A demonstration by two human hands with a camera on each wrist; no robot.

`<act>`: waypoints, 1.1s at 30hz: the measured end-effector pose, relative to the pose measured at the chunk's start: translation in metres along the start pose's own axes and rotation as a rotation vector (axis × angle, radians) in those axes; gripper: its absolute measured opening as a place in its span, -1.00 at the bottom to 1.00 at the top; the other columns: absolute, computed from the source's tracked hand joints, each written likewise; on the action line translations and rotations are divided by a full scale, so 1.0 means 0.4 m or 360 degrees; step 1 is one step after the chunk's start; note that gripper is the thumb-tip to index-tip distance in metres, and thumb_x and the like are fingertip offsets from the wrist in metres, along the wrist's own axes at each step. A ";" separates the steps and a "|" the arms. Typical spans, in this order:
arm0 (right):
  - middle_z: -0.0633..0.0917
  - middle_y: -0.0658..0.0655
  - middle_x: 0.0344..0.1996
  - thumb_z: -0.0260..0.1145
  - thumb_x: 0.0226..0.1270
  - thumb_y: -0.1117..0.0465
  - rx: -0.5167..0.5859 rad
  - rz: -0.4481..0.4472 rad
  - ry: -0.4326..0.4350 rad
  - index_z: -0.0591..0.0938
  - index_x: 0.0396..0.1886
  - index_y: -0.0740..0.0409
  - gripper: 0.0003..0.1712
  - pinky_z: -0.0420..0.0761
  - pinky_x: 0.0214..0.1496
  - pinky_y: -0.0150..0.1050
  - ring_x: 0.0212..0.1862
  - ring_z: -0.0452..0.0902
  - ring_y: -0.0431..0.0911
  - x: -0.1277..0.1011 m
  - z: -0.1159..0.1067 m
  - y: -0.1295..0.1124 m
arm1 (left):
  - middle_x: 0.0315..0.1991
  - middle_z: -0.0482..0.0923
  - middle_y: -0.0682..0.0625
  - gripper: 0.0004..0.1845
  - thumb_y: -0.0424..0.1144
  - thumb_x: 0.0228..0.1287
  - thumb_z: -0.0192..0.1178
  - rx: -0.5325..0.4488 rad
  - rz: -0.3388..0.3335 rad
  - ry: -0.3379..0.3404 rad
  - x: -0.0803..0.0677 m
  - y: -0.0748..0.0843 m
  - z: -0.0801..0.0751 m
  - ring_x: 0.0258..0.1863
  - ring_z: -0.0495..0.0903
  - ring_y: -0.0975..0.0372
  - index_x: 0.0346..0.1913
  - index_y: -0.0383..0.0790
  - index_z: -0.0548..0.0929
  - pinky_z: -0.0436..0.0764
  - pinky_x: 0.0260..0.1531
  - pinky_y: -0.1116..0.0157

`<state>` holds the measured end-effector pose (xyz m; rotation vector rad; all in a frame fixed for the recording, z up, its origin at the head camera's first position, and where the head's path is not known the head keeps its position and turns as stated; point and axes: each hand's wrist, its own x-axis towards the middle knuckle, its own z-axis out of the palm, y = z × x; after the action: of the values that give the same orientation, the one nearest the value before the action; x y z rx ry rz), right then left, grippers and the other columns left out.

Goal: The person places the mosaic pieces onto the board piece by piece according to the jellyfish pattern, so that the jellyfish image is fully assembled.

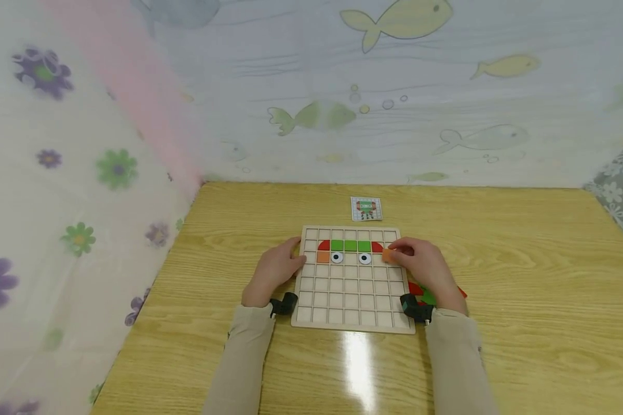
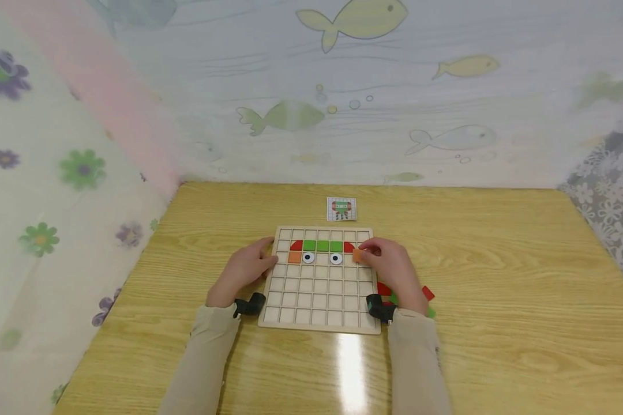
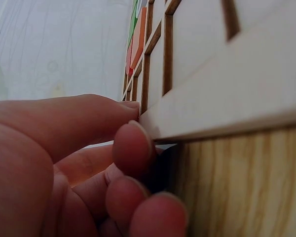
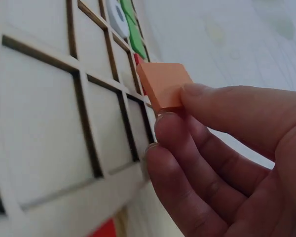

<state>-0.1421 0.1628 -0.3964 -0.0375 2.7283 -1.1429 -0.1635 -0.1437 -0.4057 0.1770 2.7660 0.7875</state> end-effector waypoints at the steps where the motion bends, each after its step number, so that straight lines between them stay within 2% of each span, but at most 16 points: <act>1: 0.58 0.05 -0.16 0.18 0.23 0.01 -0.0011 -0.0017 0.0000 0.58 -0.11 -0.02 -0.72 0.40 -0.08 -0.11 -0.16 0.43 -0.04 0.001 0.004 -0.002 | -0.73 0.46 0.13 -0.42 -0.05 0.25 0.02 -0.0001 -0.0002 0.0000 0.000 0.000 0.000 -0.76 0.39 0.25 0.31 -0.08 0.22 0.37 -0.48 0.29; 7: 0.60 0.08 -0.21 0.17 0.24 0.10 -0.0087 -0.0087 0.0040 0.60 -0.14 0.02 -0.77 0.40 -0.12 -0.10 -0.21 0.43 -0.03 0.006 0.025 -0.016 | -0.73 0.46 0.14 -0.43 -0.05 0.24 0.02 0.0008 -0.0010 0.0007 0.003 0.000 0.002 -0.74 0.39 0.27 0.30 -0.09 0.24 0.37 -0.47 0.29; 14: 0.60 0.06 -0.23 0.18 0.23 0.15 -0.0149 -0.0065 0.0014 0.61 -0.17 0.02 -0.80 0.40 -0.11 -0.10 -0.21 0.43 -0.03 0.015 0.038 -0.019 | -0.74 0.46 0.14 -0.43 -0.06 0.24 0.02 0.0003 -0.0014 0.0015 0.003 0.000 0.002 -0.73 0.38 0.27 0.30 -0.09 0.24 0.35 -0.51 0.30; 22: 0.56 0.04 -0.40 0.24 0.18 0.17 -0.0162 -0.0091 0.0041 0.63 -0.21 0.04 -0.82 0.36 -0.27 -0.21 -0.33 0.38 -0.06 0.017 0.048 -0.028 | -0.73 0.47 0.12 -0.42 -0.06 0.24 0.02 -0.0015 -0.0025 0.0004 0.002 -0.002 0.001 -0.75 0.37 0.25 0.31 -0.09 0.22 0.35 -0.58 0.30; 33: 0.56 0.10 -0.20 0.08 0.31 0.09 -0.0062 -0.0052 0.0111 0.57 -0.06 0.05 -0.71 0.40 -0.19 -0.15 -0.22 0.40 -0.03 -0.014 0.006 -0.002 | -0.73 0.47 0.14 -0.42 -0.06 0.24 0.02 -0.0017 -0.0011 0.0002 0.002 -0.001 0.002 -0.75 0.38 0.27 0.31 -0.10 0.23 0.36 -0.56 0.31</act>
<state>-0.1361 0.1609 -0.3966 -0.0484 2.8212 -1.1195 -0.1642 -0.1434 -0.4070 0.1649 2.7613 0.8007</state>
